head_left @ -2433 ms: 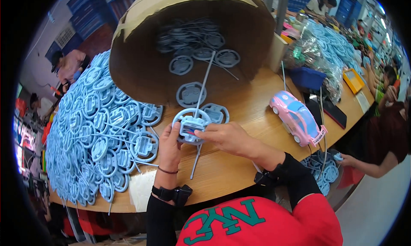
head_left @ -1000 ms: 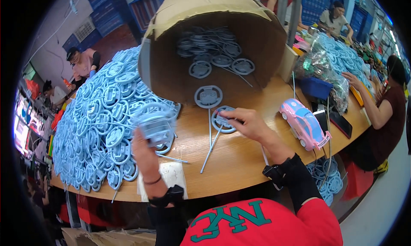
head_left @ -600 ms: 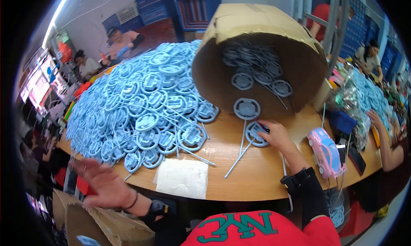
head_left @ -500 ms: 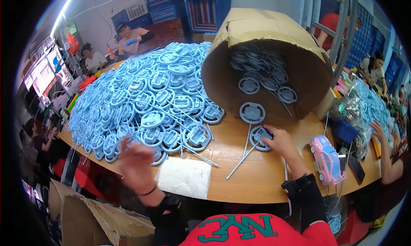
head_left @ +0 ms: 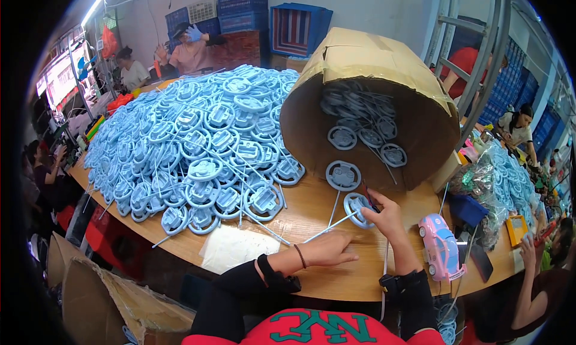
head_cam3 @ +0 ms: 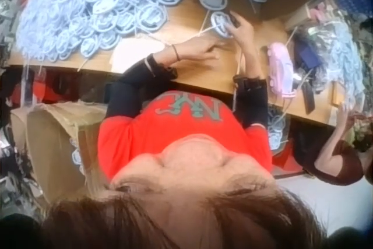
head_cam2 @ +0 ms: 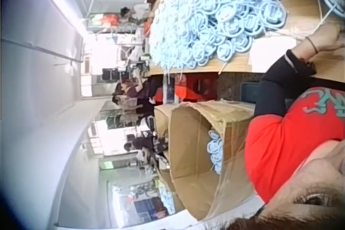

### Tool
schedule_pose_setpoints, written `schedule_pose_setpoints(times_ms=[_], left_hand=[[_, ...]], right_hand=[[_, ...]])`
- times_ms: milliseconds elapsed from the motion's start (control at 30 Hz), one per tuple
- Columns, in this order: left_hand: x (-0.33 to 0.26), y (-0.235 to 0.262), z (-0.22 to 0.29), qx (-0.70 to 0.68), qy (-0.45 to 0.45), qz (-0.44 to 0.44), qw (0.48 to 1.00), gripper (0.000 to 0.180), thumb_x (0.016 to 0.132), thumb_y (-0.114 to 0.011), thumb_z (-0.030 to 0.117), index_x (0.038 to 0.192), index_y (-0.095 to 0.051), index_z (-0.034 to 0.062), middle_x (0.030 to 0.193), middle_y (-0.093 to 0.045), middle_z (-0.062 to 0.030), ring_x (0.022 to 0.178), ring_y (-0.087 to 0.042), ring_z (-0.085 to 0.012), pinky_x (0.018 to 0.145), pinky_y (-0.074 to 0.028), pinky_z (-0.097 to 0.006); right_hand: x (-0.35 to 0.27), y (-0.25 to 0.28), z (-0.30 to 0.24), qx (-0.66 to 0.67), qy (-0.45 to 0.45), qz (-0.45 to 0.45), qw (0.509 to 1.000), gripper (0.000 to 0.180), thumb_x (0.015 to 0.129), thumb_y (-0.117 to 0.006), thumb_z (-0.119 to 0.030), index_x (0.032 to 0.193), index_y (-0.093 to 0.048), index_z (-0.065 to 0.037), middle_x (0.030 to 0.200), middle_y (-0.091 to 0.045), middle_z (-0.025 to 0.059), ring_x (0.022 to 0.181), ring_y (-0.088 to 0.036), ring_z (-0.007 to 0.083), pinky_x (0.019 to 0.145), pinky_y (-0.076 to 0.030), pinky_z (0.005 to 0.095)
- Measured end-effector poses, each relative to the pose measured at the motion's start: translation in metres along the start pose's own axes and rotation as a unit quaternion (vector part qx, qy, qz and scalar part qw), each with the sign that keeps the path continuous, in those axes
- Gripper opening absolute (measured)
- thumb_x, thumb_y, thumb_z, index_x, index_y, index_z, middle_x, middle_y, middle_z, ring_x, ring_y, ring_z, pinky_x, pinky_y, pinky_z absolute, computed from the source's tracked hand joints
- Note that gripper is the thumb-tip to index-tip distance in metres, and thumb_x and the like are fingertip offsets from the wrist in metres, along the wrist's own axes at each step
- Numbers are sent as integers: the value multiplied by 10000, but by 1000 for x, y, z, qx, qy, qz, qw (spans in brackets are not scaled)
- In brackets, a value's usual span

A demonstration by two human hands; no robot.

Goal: Assembling blue plastic toy steering wheel components by inserting wires and securing parts.

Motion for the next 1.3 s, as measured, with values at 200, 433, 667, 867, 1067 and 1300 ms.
schedule_pose_setpoints(times_ms=[200,433,667,867,1067,1300], left_hand=[[13,16,-11,-107,8,207,972,641,801,-640,359,1255,-379,-10,1155,-501,-239,1072,-483,-403,922,-393,-410],[-1,30,-33,-239,107,281,923,377,886,-532,191,1202,-473,-5,1101,-552,-221,986,-550,-348,842,-434,-362],[-18,63,-92,-371,99,386,839,226,891,-584,174,1020,-590,-11,768,-588,0,684,-544,-71,607,-446,-206],[-15,57,-106,-403,140,313,849,249,900,-575,220,999,-601,-7,770,-602,-6,667,-556,-69,588,-453,-196],[-11,48,-104,-521,135,250,805,324,880,-606,208,1101,-579,-27,943,-624,-48,826,-580,-101,713,-475,-228],[-9,41,-109,-493,135,247,823,324,901,-568,172,1164,-540,-14,978,-612,-47,854,-578,-102,735,-493,-239]], right_hand=[[-1,-5,-9,212,-20,-9,977,561,715,-726,-150,1214,-530,16,1023,-632,123,917,-600,158,813,-469,270],[-12,-18,-33,306,15,4,952,439,819,-633,-28,1236,-504,23,1046,-607,78,915,-578,116,806,-466,248],[-20,-20,-55,79,195,-62,976,409,817,-566,29,1207,-566,-96,890,-643,77,763,-609,162,681,-470,243],[-30,-31,-69,-105,231,-97,962,388,770,-585,-19,1103,-634,-214,853,-641,43,712,-617,262,579,-483,355],[-33,-31,-67,-120,217,-92,964,342,787,-590,-54,1091,-641,-202,845,-641,50,722,-619,256,581,-484,355],[-31,-25,-56,-107,199,-94,970,347,788,-587,-60,1100,-638,-203,848,-639,62,754,-617,261,616,-482,367]])
Point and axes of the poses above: each hand's wrist, its own x-axis towards the middle knuckle, its own y-axis out of the back of the hand, z = x × y, the point moved 5 cm from there along x, towards the middle knuckle
